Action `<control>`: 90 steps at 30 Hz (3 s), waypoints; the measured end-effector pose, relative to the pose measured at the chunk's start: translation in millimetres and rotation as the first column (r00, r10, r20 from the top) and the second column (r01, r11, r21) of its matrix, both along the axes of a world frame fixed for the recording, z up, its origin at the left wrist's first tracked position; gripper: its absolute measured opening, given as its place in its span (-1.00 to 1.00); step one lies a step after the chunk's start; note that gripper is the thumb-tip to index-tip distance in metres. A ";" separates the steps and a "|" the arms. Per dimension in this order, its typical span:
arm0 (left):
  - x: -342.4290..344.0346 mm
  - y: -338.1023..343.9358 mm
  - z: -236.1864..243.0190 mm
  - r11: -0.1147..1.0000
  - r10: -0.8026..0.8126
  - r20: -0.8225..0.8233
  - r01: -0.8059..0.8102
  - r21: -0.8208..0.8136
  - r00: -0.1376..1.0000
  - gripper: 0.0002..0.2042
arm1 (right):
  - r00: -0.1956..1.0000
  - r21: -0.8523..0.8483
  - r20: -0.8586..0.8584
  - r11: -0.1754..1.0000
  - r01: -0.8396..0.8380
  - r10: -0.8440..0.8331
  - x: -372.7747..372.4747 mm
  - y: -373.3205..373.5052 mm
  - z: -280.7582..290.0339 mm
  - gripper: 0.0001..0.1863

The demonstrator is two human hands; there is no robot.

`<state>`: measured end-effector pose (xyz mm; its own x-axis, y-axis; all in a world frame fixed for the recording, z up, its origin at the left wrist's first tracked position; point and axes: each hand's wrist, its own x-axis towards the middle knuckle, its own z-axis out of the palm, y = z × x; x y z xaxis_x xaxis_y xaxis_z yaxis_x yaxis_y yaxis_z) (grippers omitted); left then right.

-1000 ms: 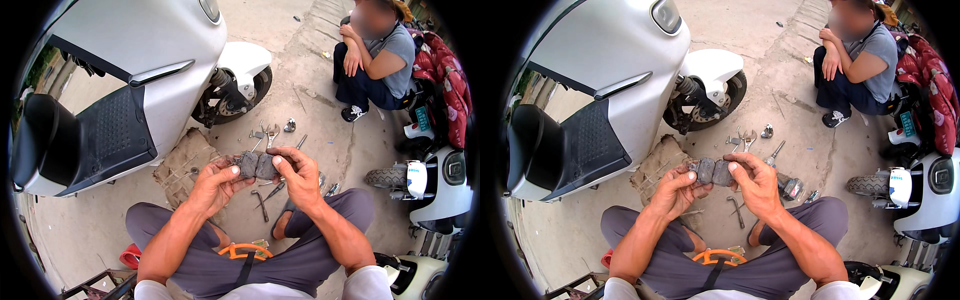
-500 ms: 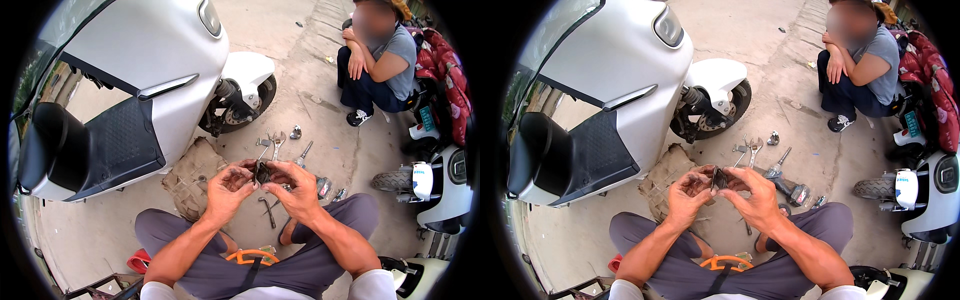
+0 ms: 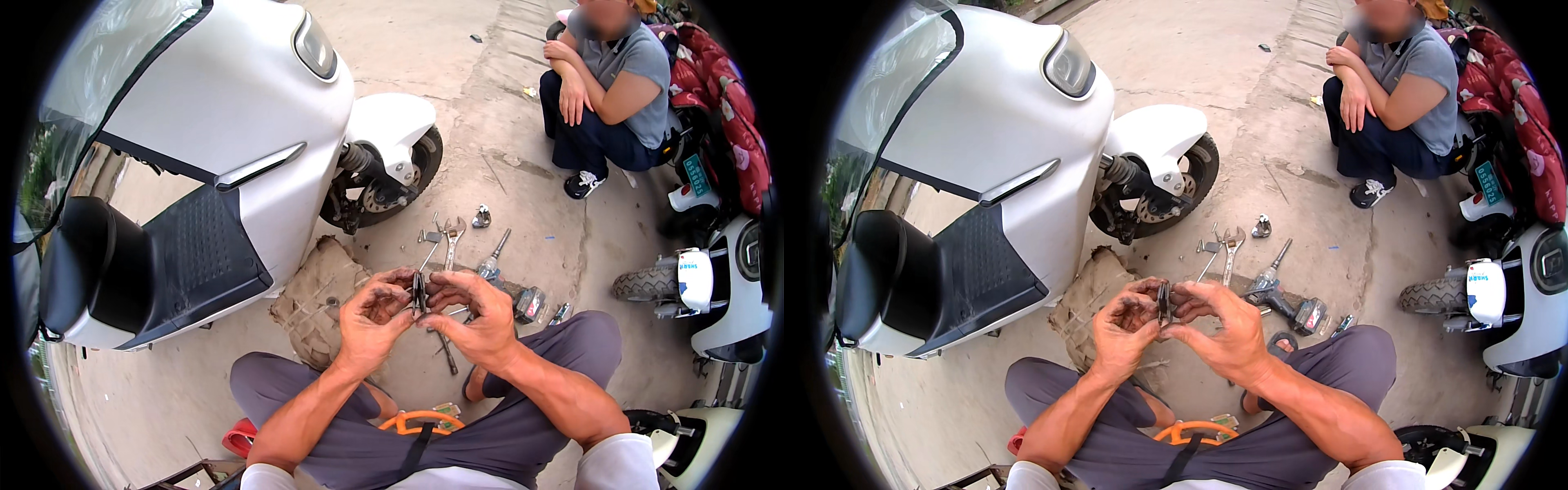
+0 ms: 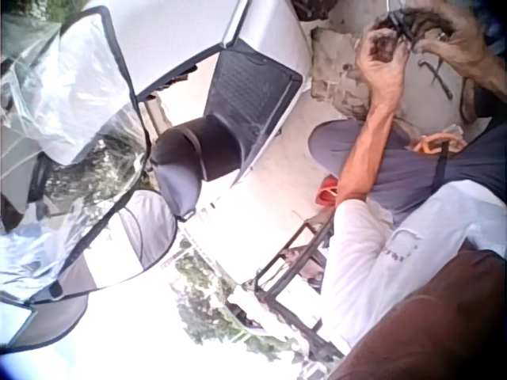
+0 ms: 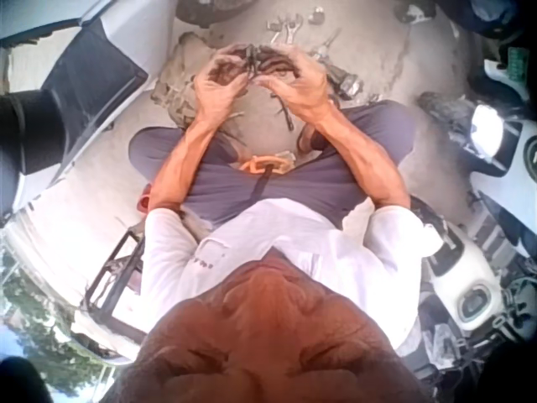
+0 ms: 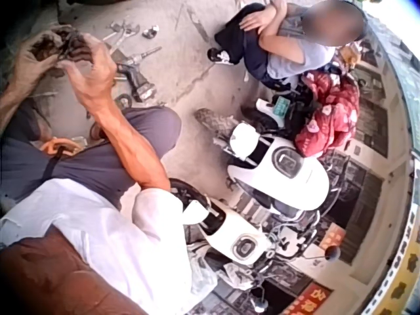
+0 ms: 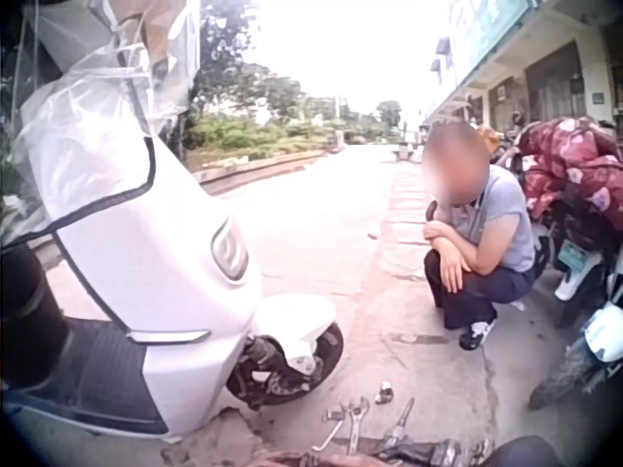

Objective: The person sits on the ground next to a white scooter and disassembles a brake caliper. They remove brake pads and use pliers to manipulate a small metal pin or spring within the caliper assembly. Various tools and parts are scattered on the ground nearby.

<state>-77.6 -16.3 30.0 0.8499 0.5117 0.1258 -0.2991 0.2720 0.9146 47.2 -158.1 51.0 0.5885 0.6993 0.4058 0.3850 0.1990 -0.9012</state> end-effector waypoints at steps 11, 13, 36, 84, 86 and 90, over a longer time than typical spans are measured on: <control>13.1 -6.0 3.1 0.996 -0.037 0.050 0.041 -0.076 0.998 -0.71 | 0.998 -0.087 -0.050 0.995 -0.050 0.046 10.6 -4.8 15.5 -0.47; 13.2 -3.6 -9.3 0.992 -0.014 -0.096 0.002 -0.124 0.995 -0.69 | 0.943 -0.117 -0.323 0.986 -0.119 0.075 20.0 -6.9 19.4 -0.49; 69.0 -43.0 -297.9 0.841 0.374 -0.831 0.228 0.491 0.412 -0.65 | 0.553 0.069 -0.810 0.904 0.421 -0.196 95.1 -56.8 53.5 -0.49; 360.0 -31.6 -309.0 0.629 0.634 -0.519 0.008 0.777 0.573 -0.68 | 0.304 -0.086 -0.897 0.800 0.594 -0.322 95.2 -99.8 60.7 -0.66; 362.8 -34.2 -307.9 0.632 0.637 -0.540 0.028 0.774 0.550 -0.71 | 0.308 -0.091 -0.893 0.803 0.589 -0.327 95.7 -100.4 61.0 -0.66; 367.1 -36.1 -310.7 0.638 0.631 -0.557 0.047 0.768 0.540 -0.76 | 0.311 -0.108 -0.887 0.808 0.580 -0.342 95.5 -99.7 64.0 -0.67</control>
<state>289.5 -52.5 -280.7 0.5885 0.8075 -0.0406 0.6200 -0.4185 0.6637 142.8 -257.8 115.1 0.8939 0.1685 -0.4155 -0.4440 0.4622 -0.7676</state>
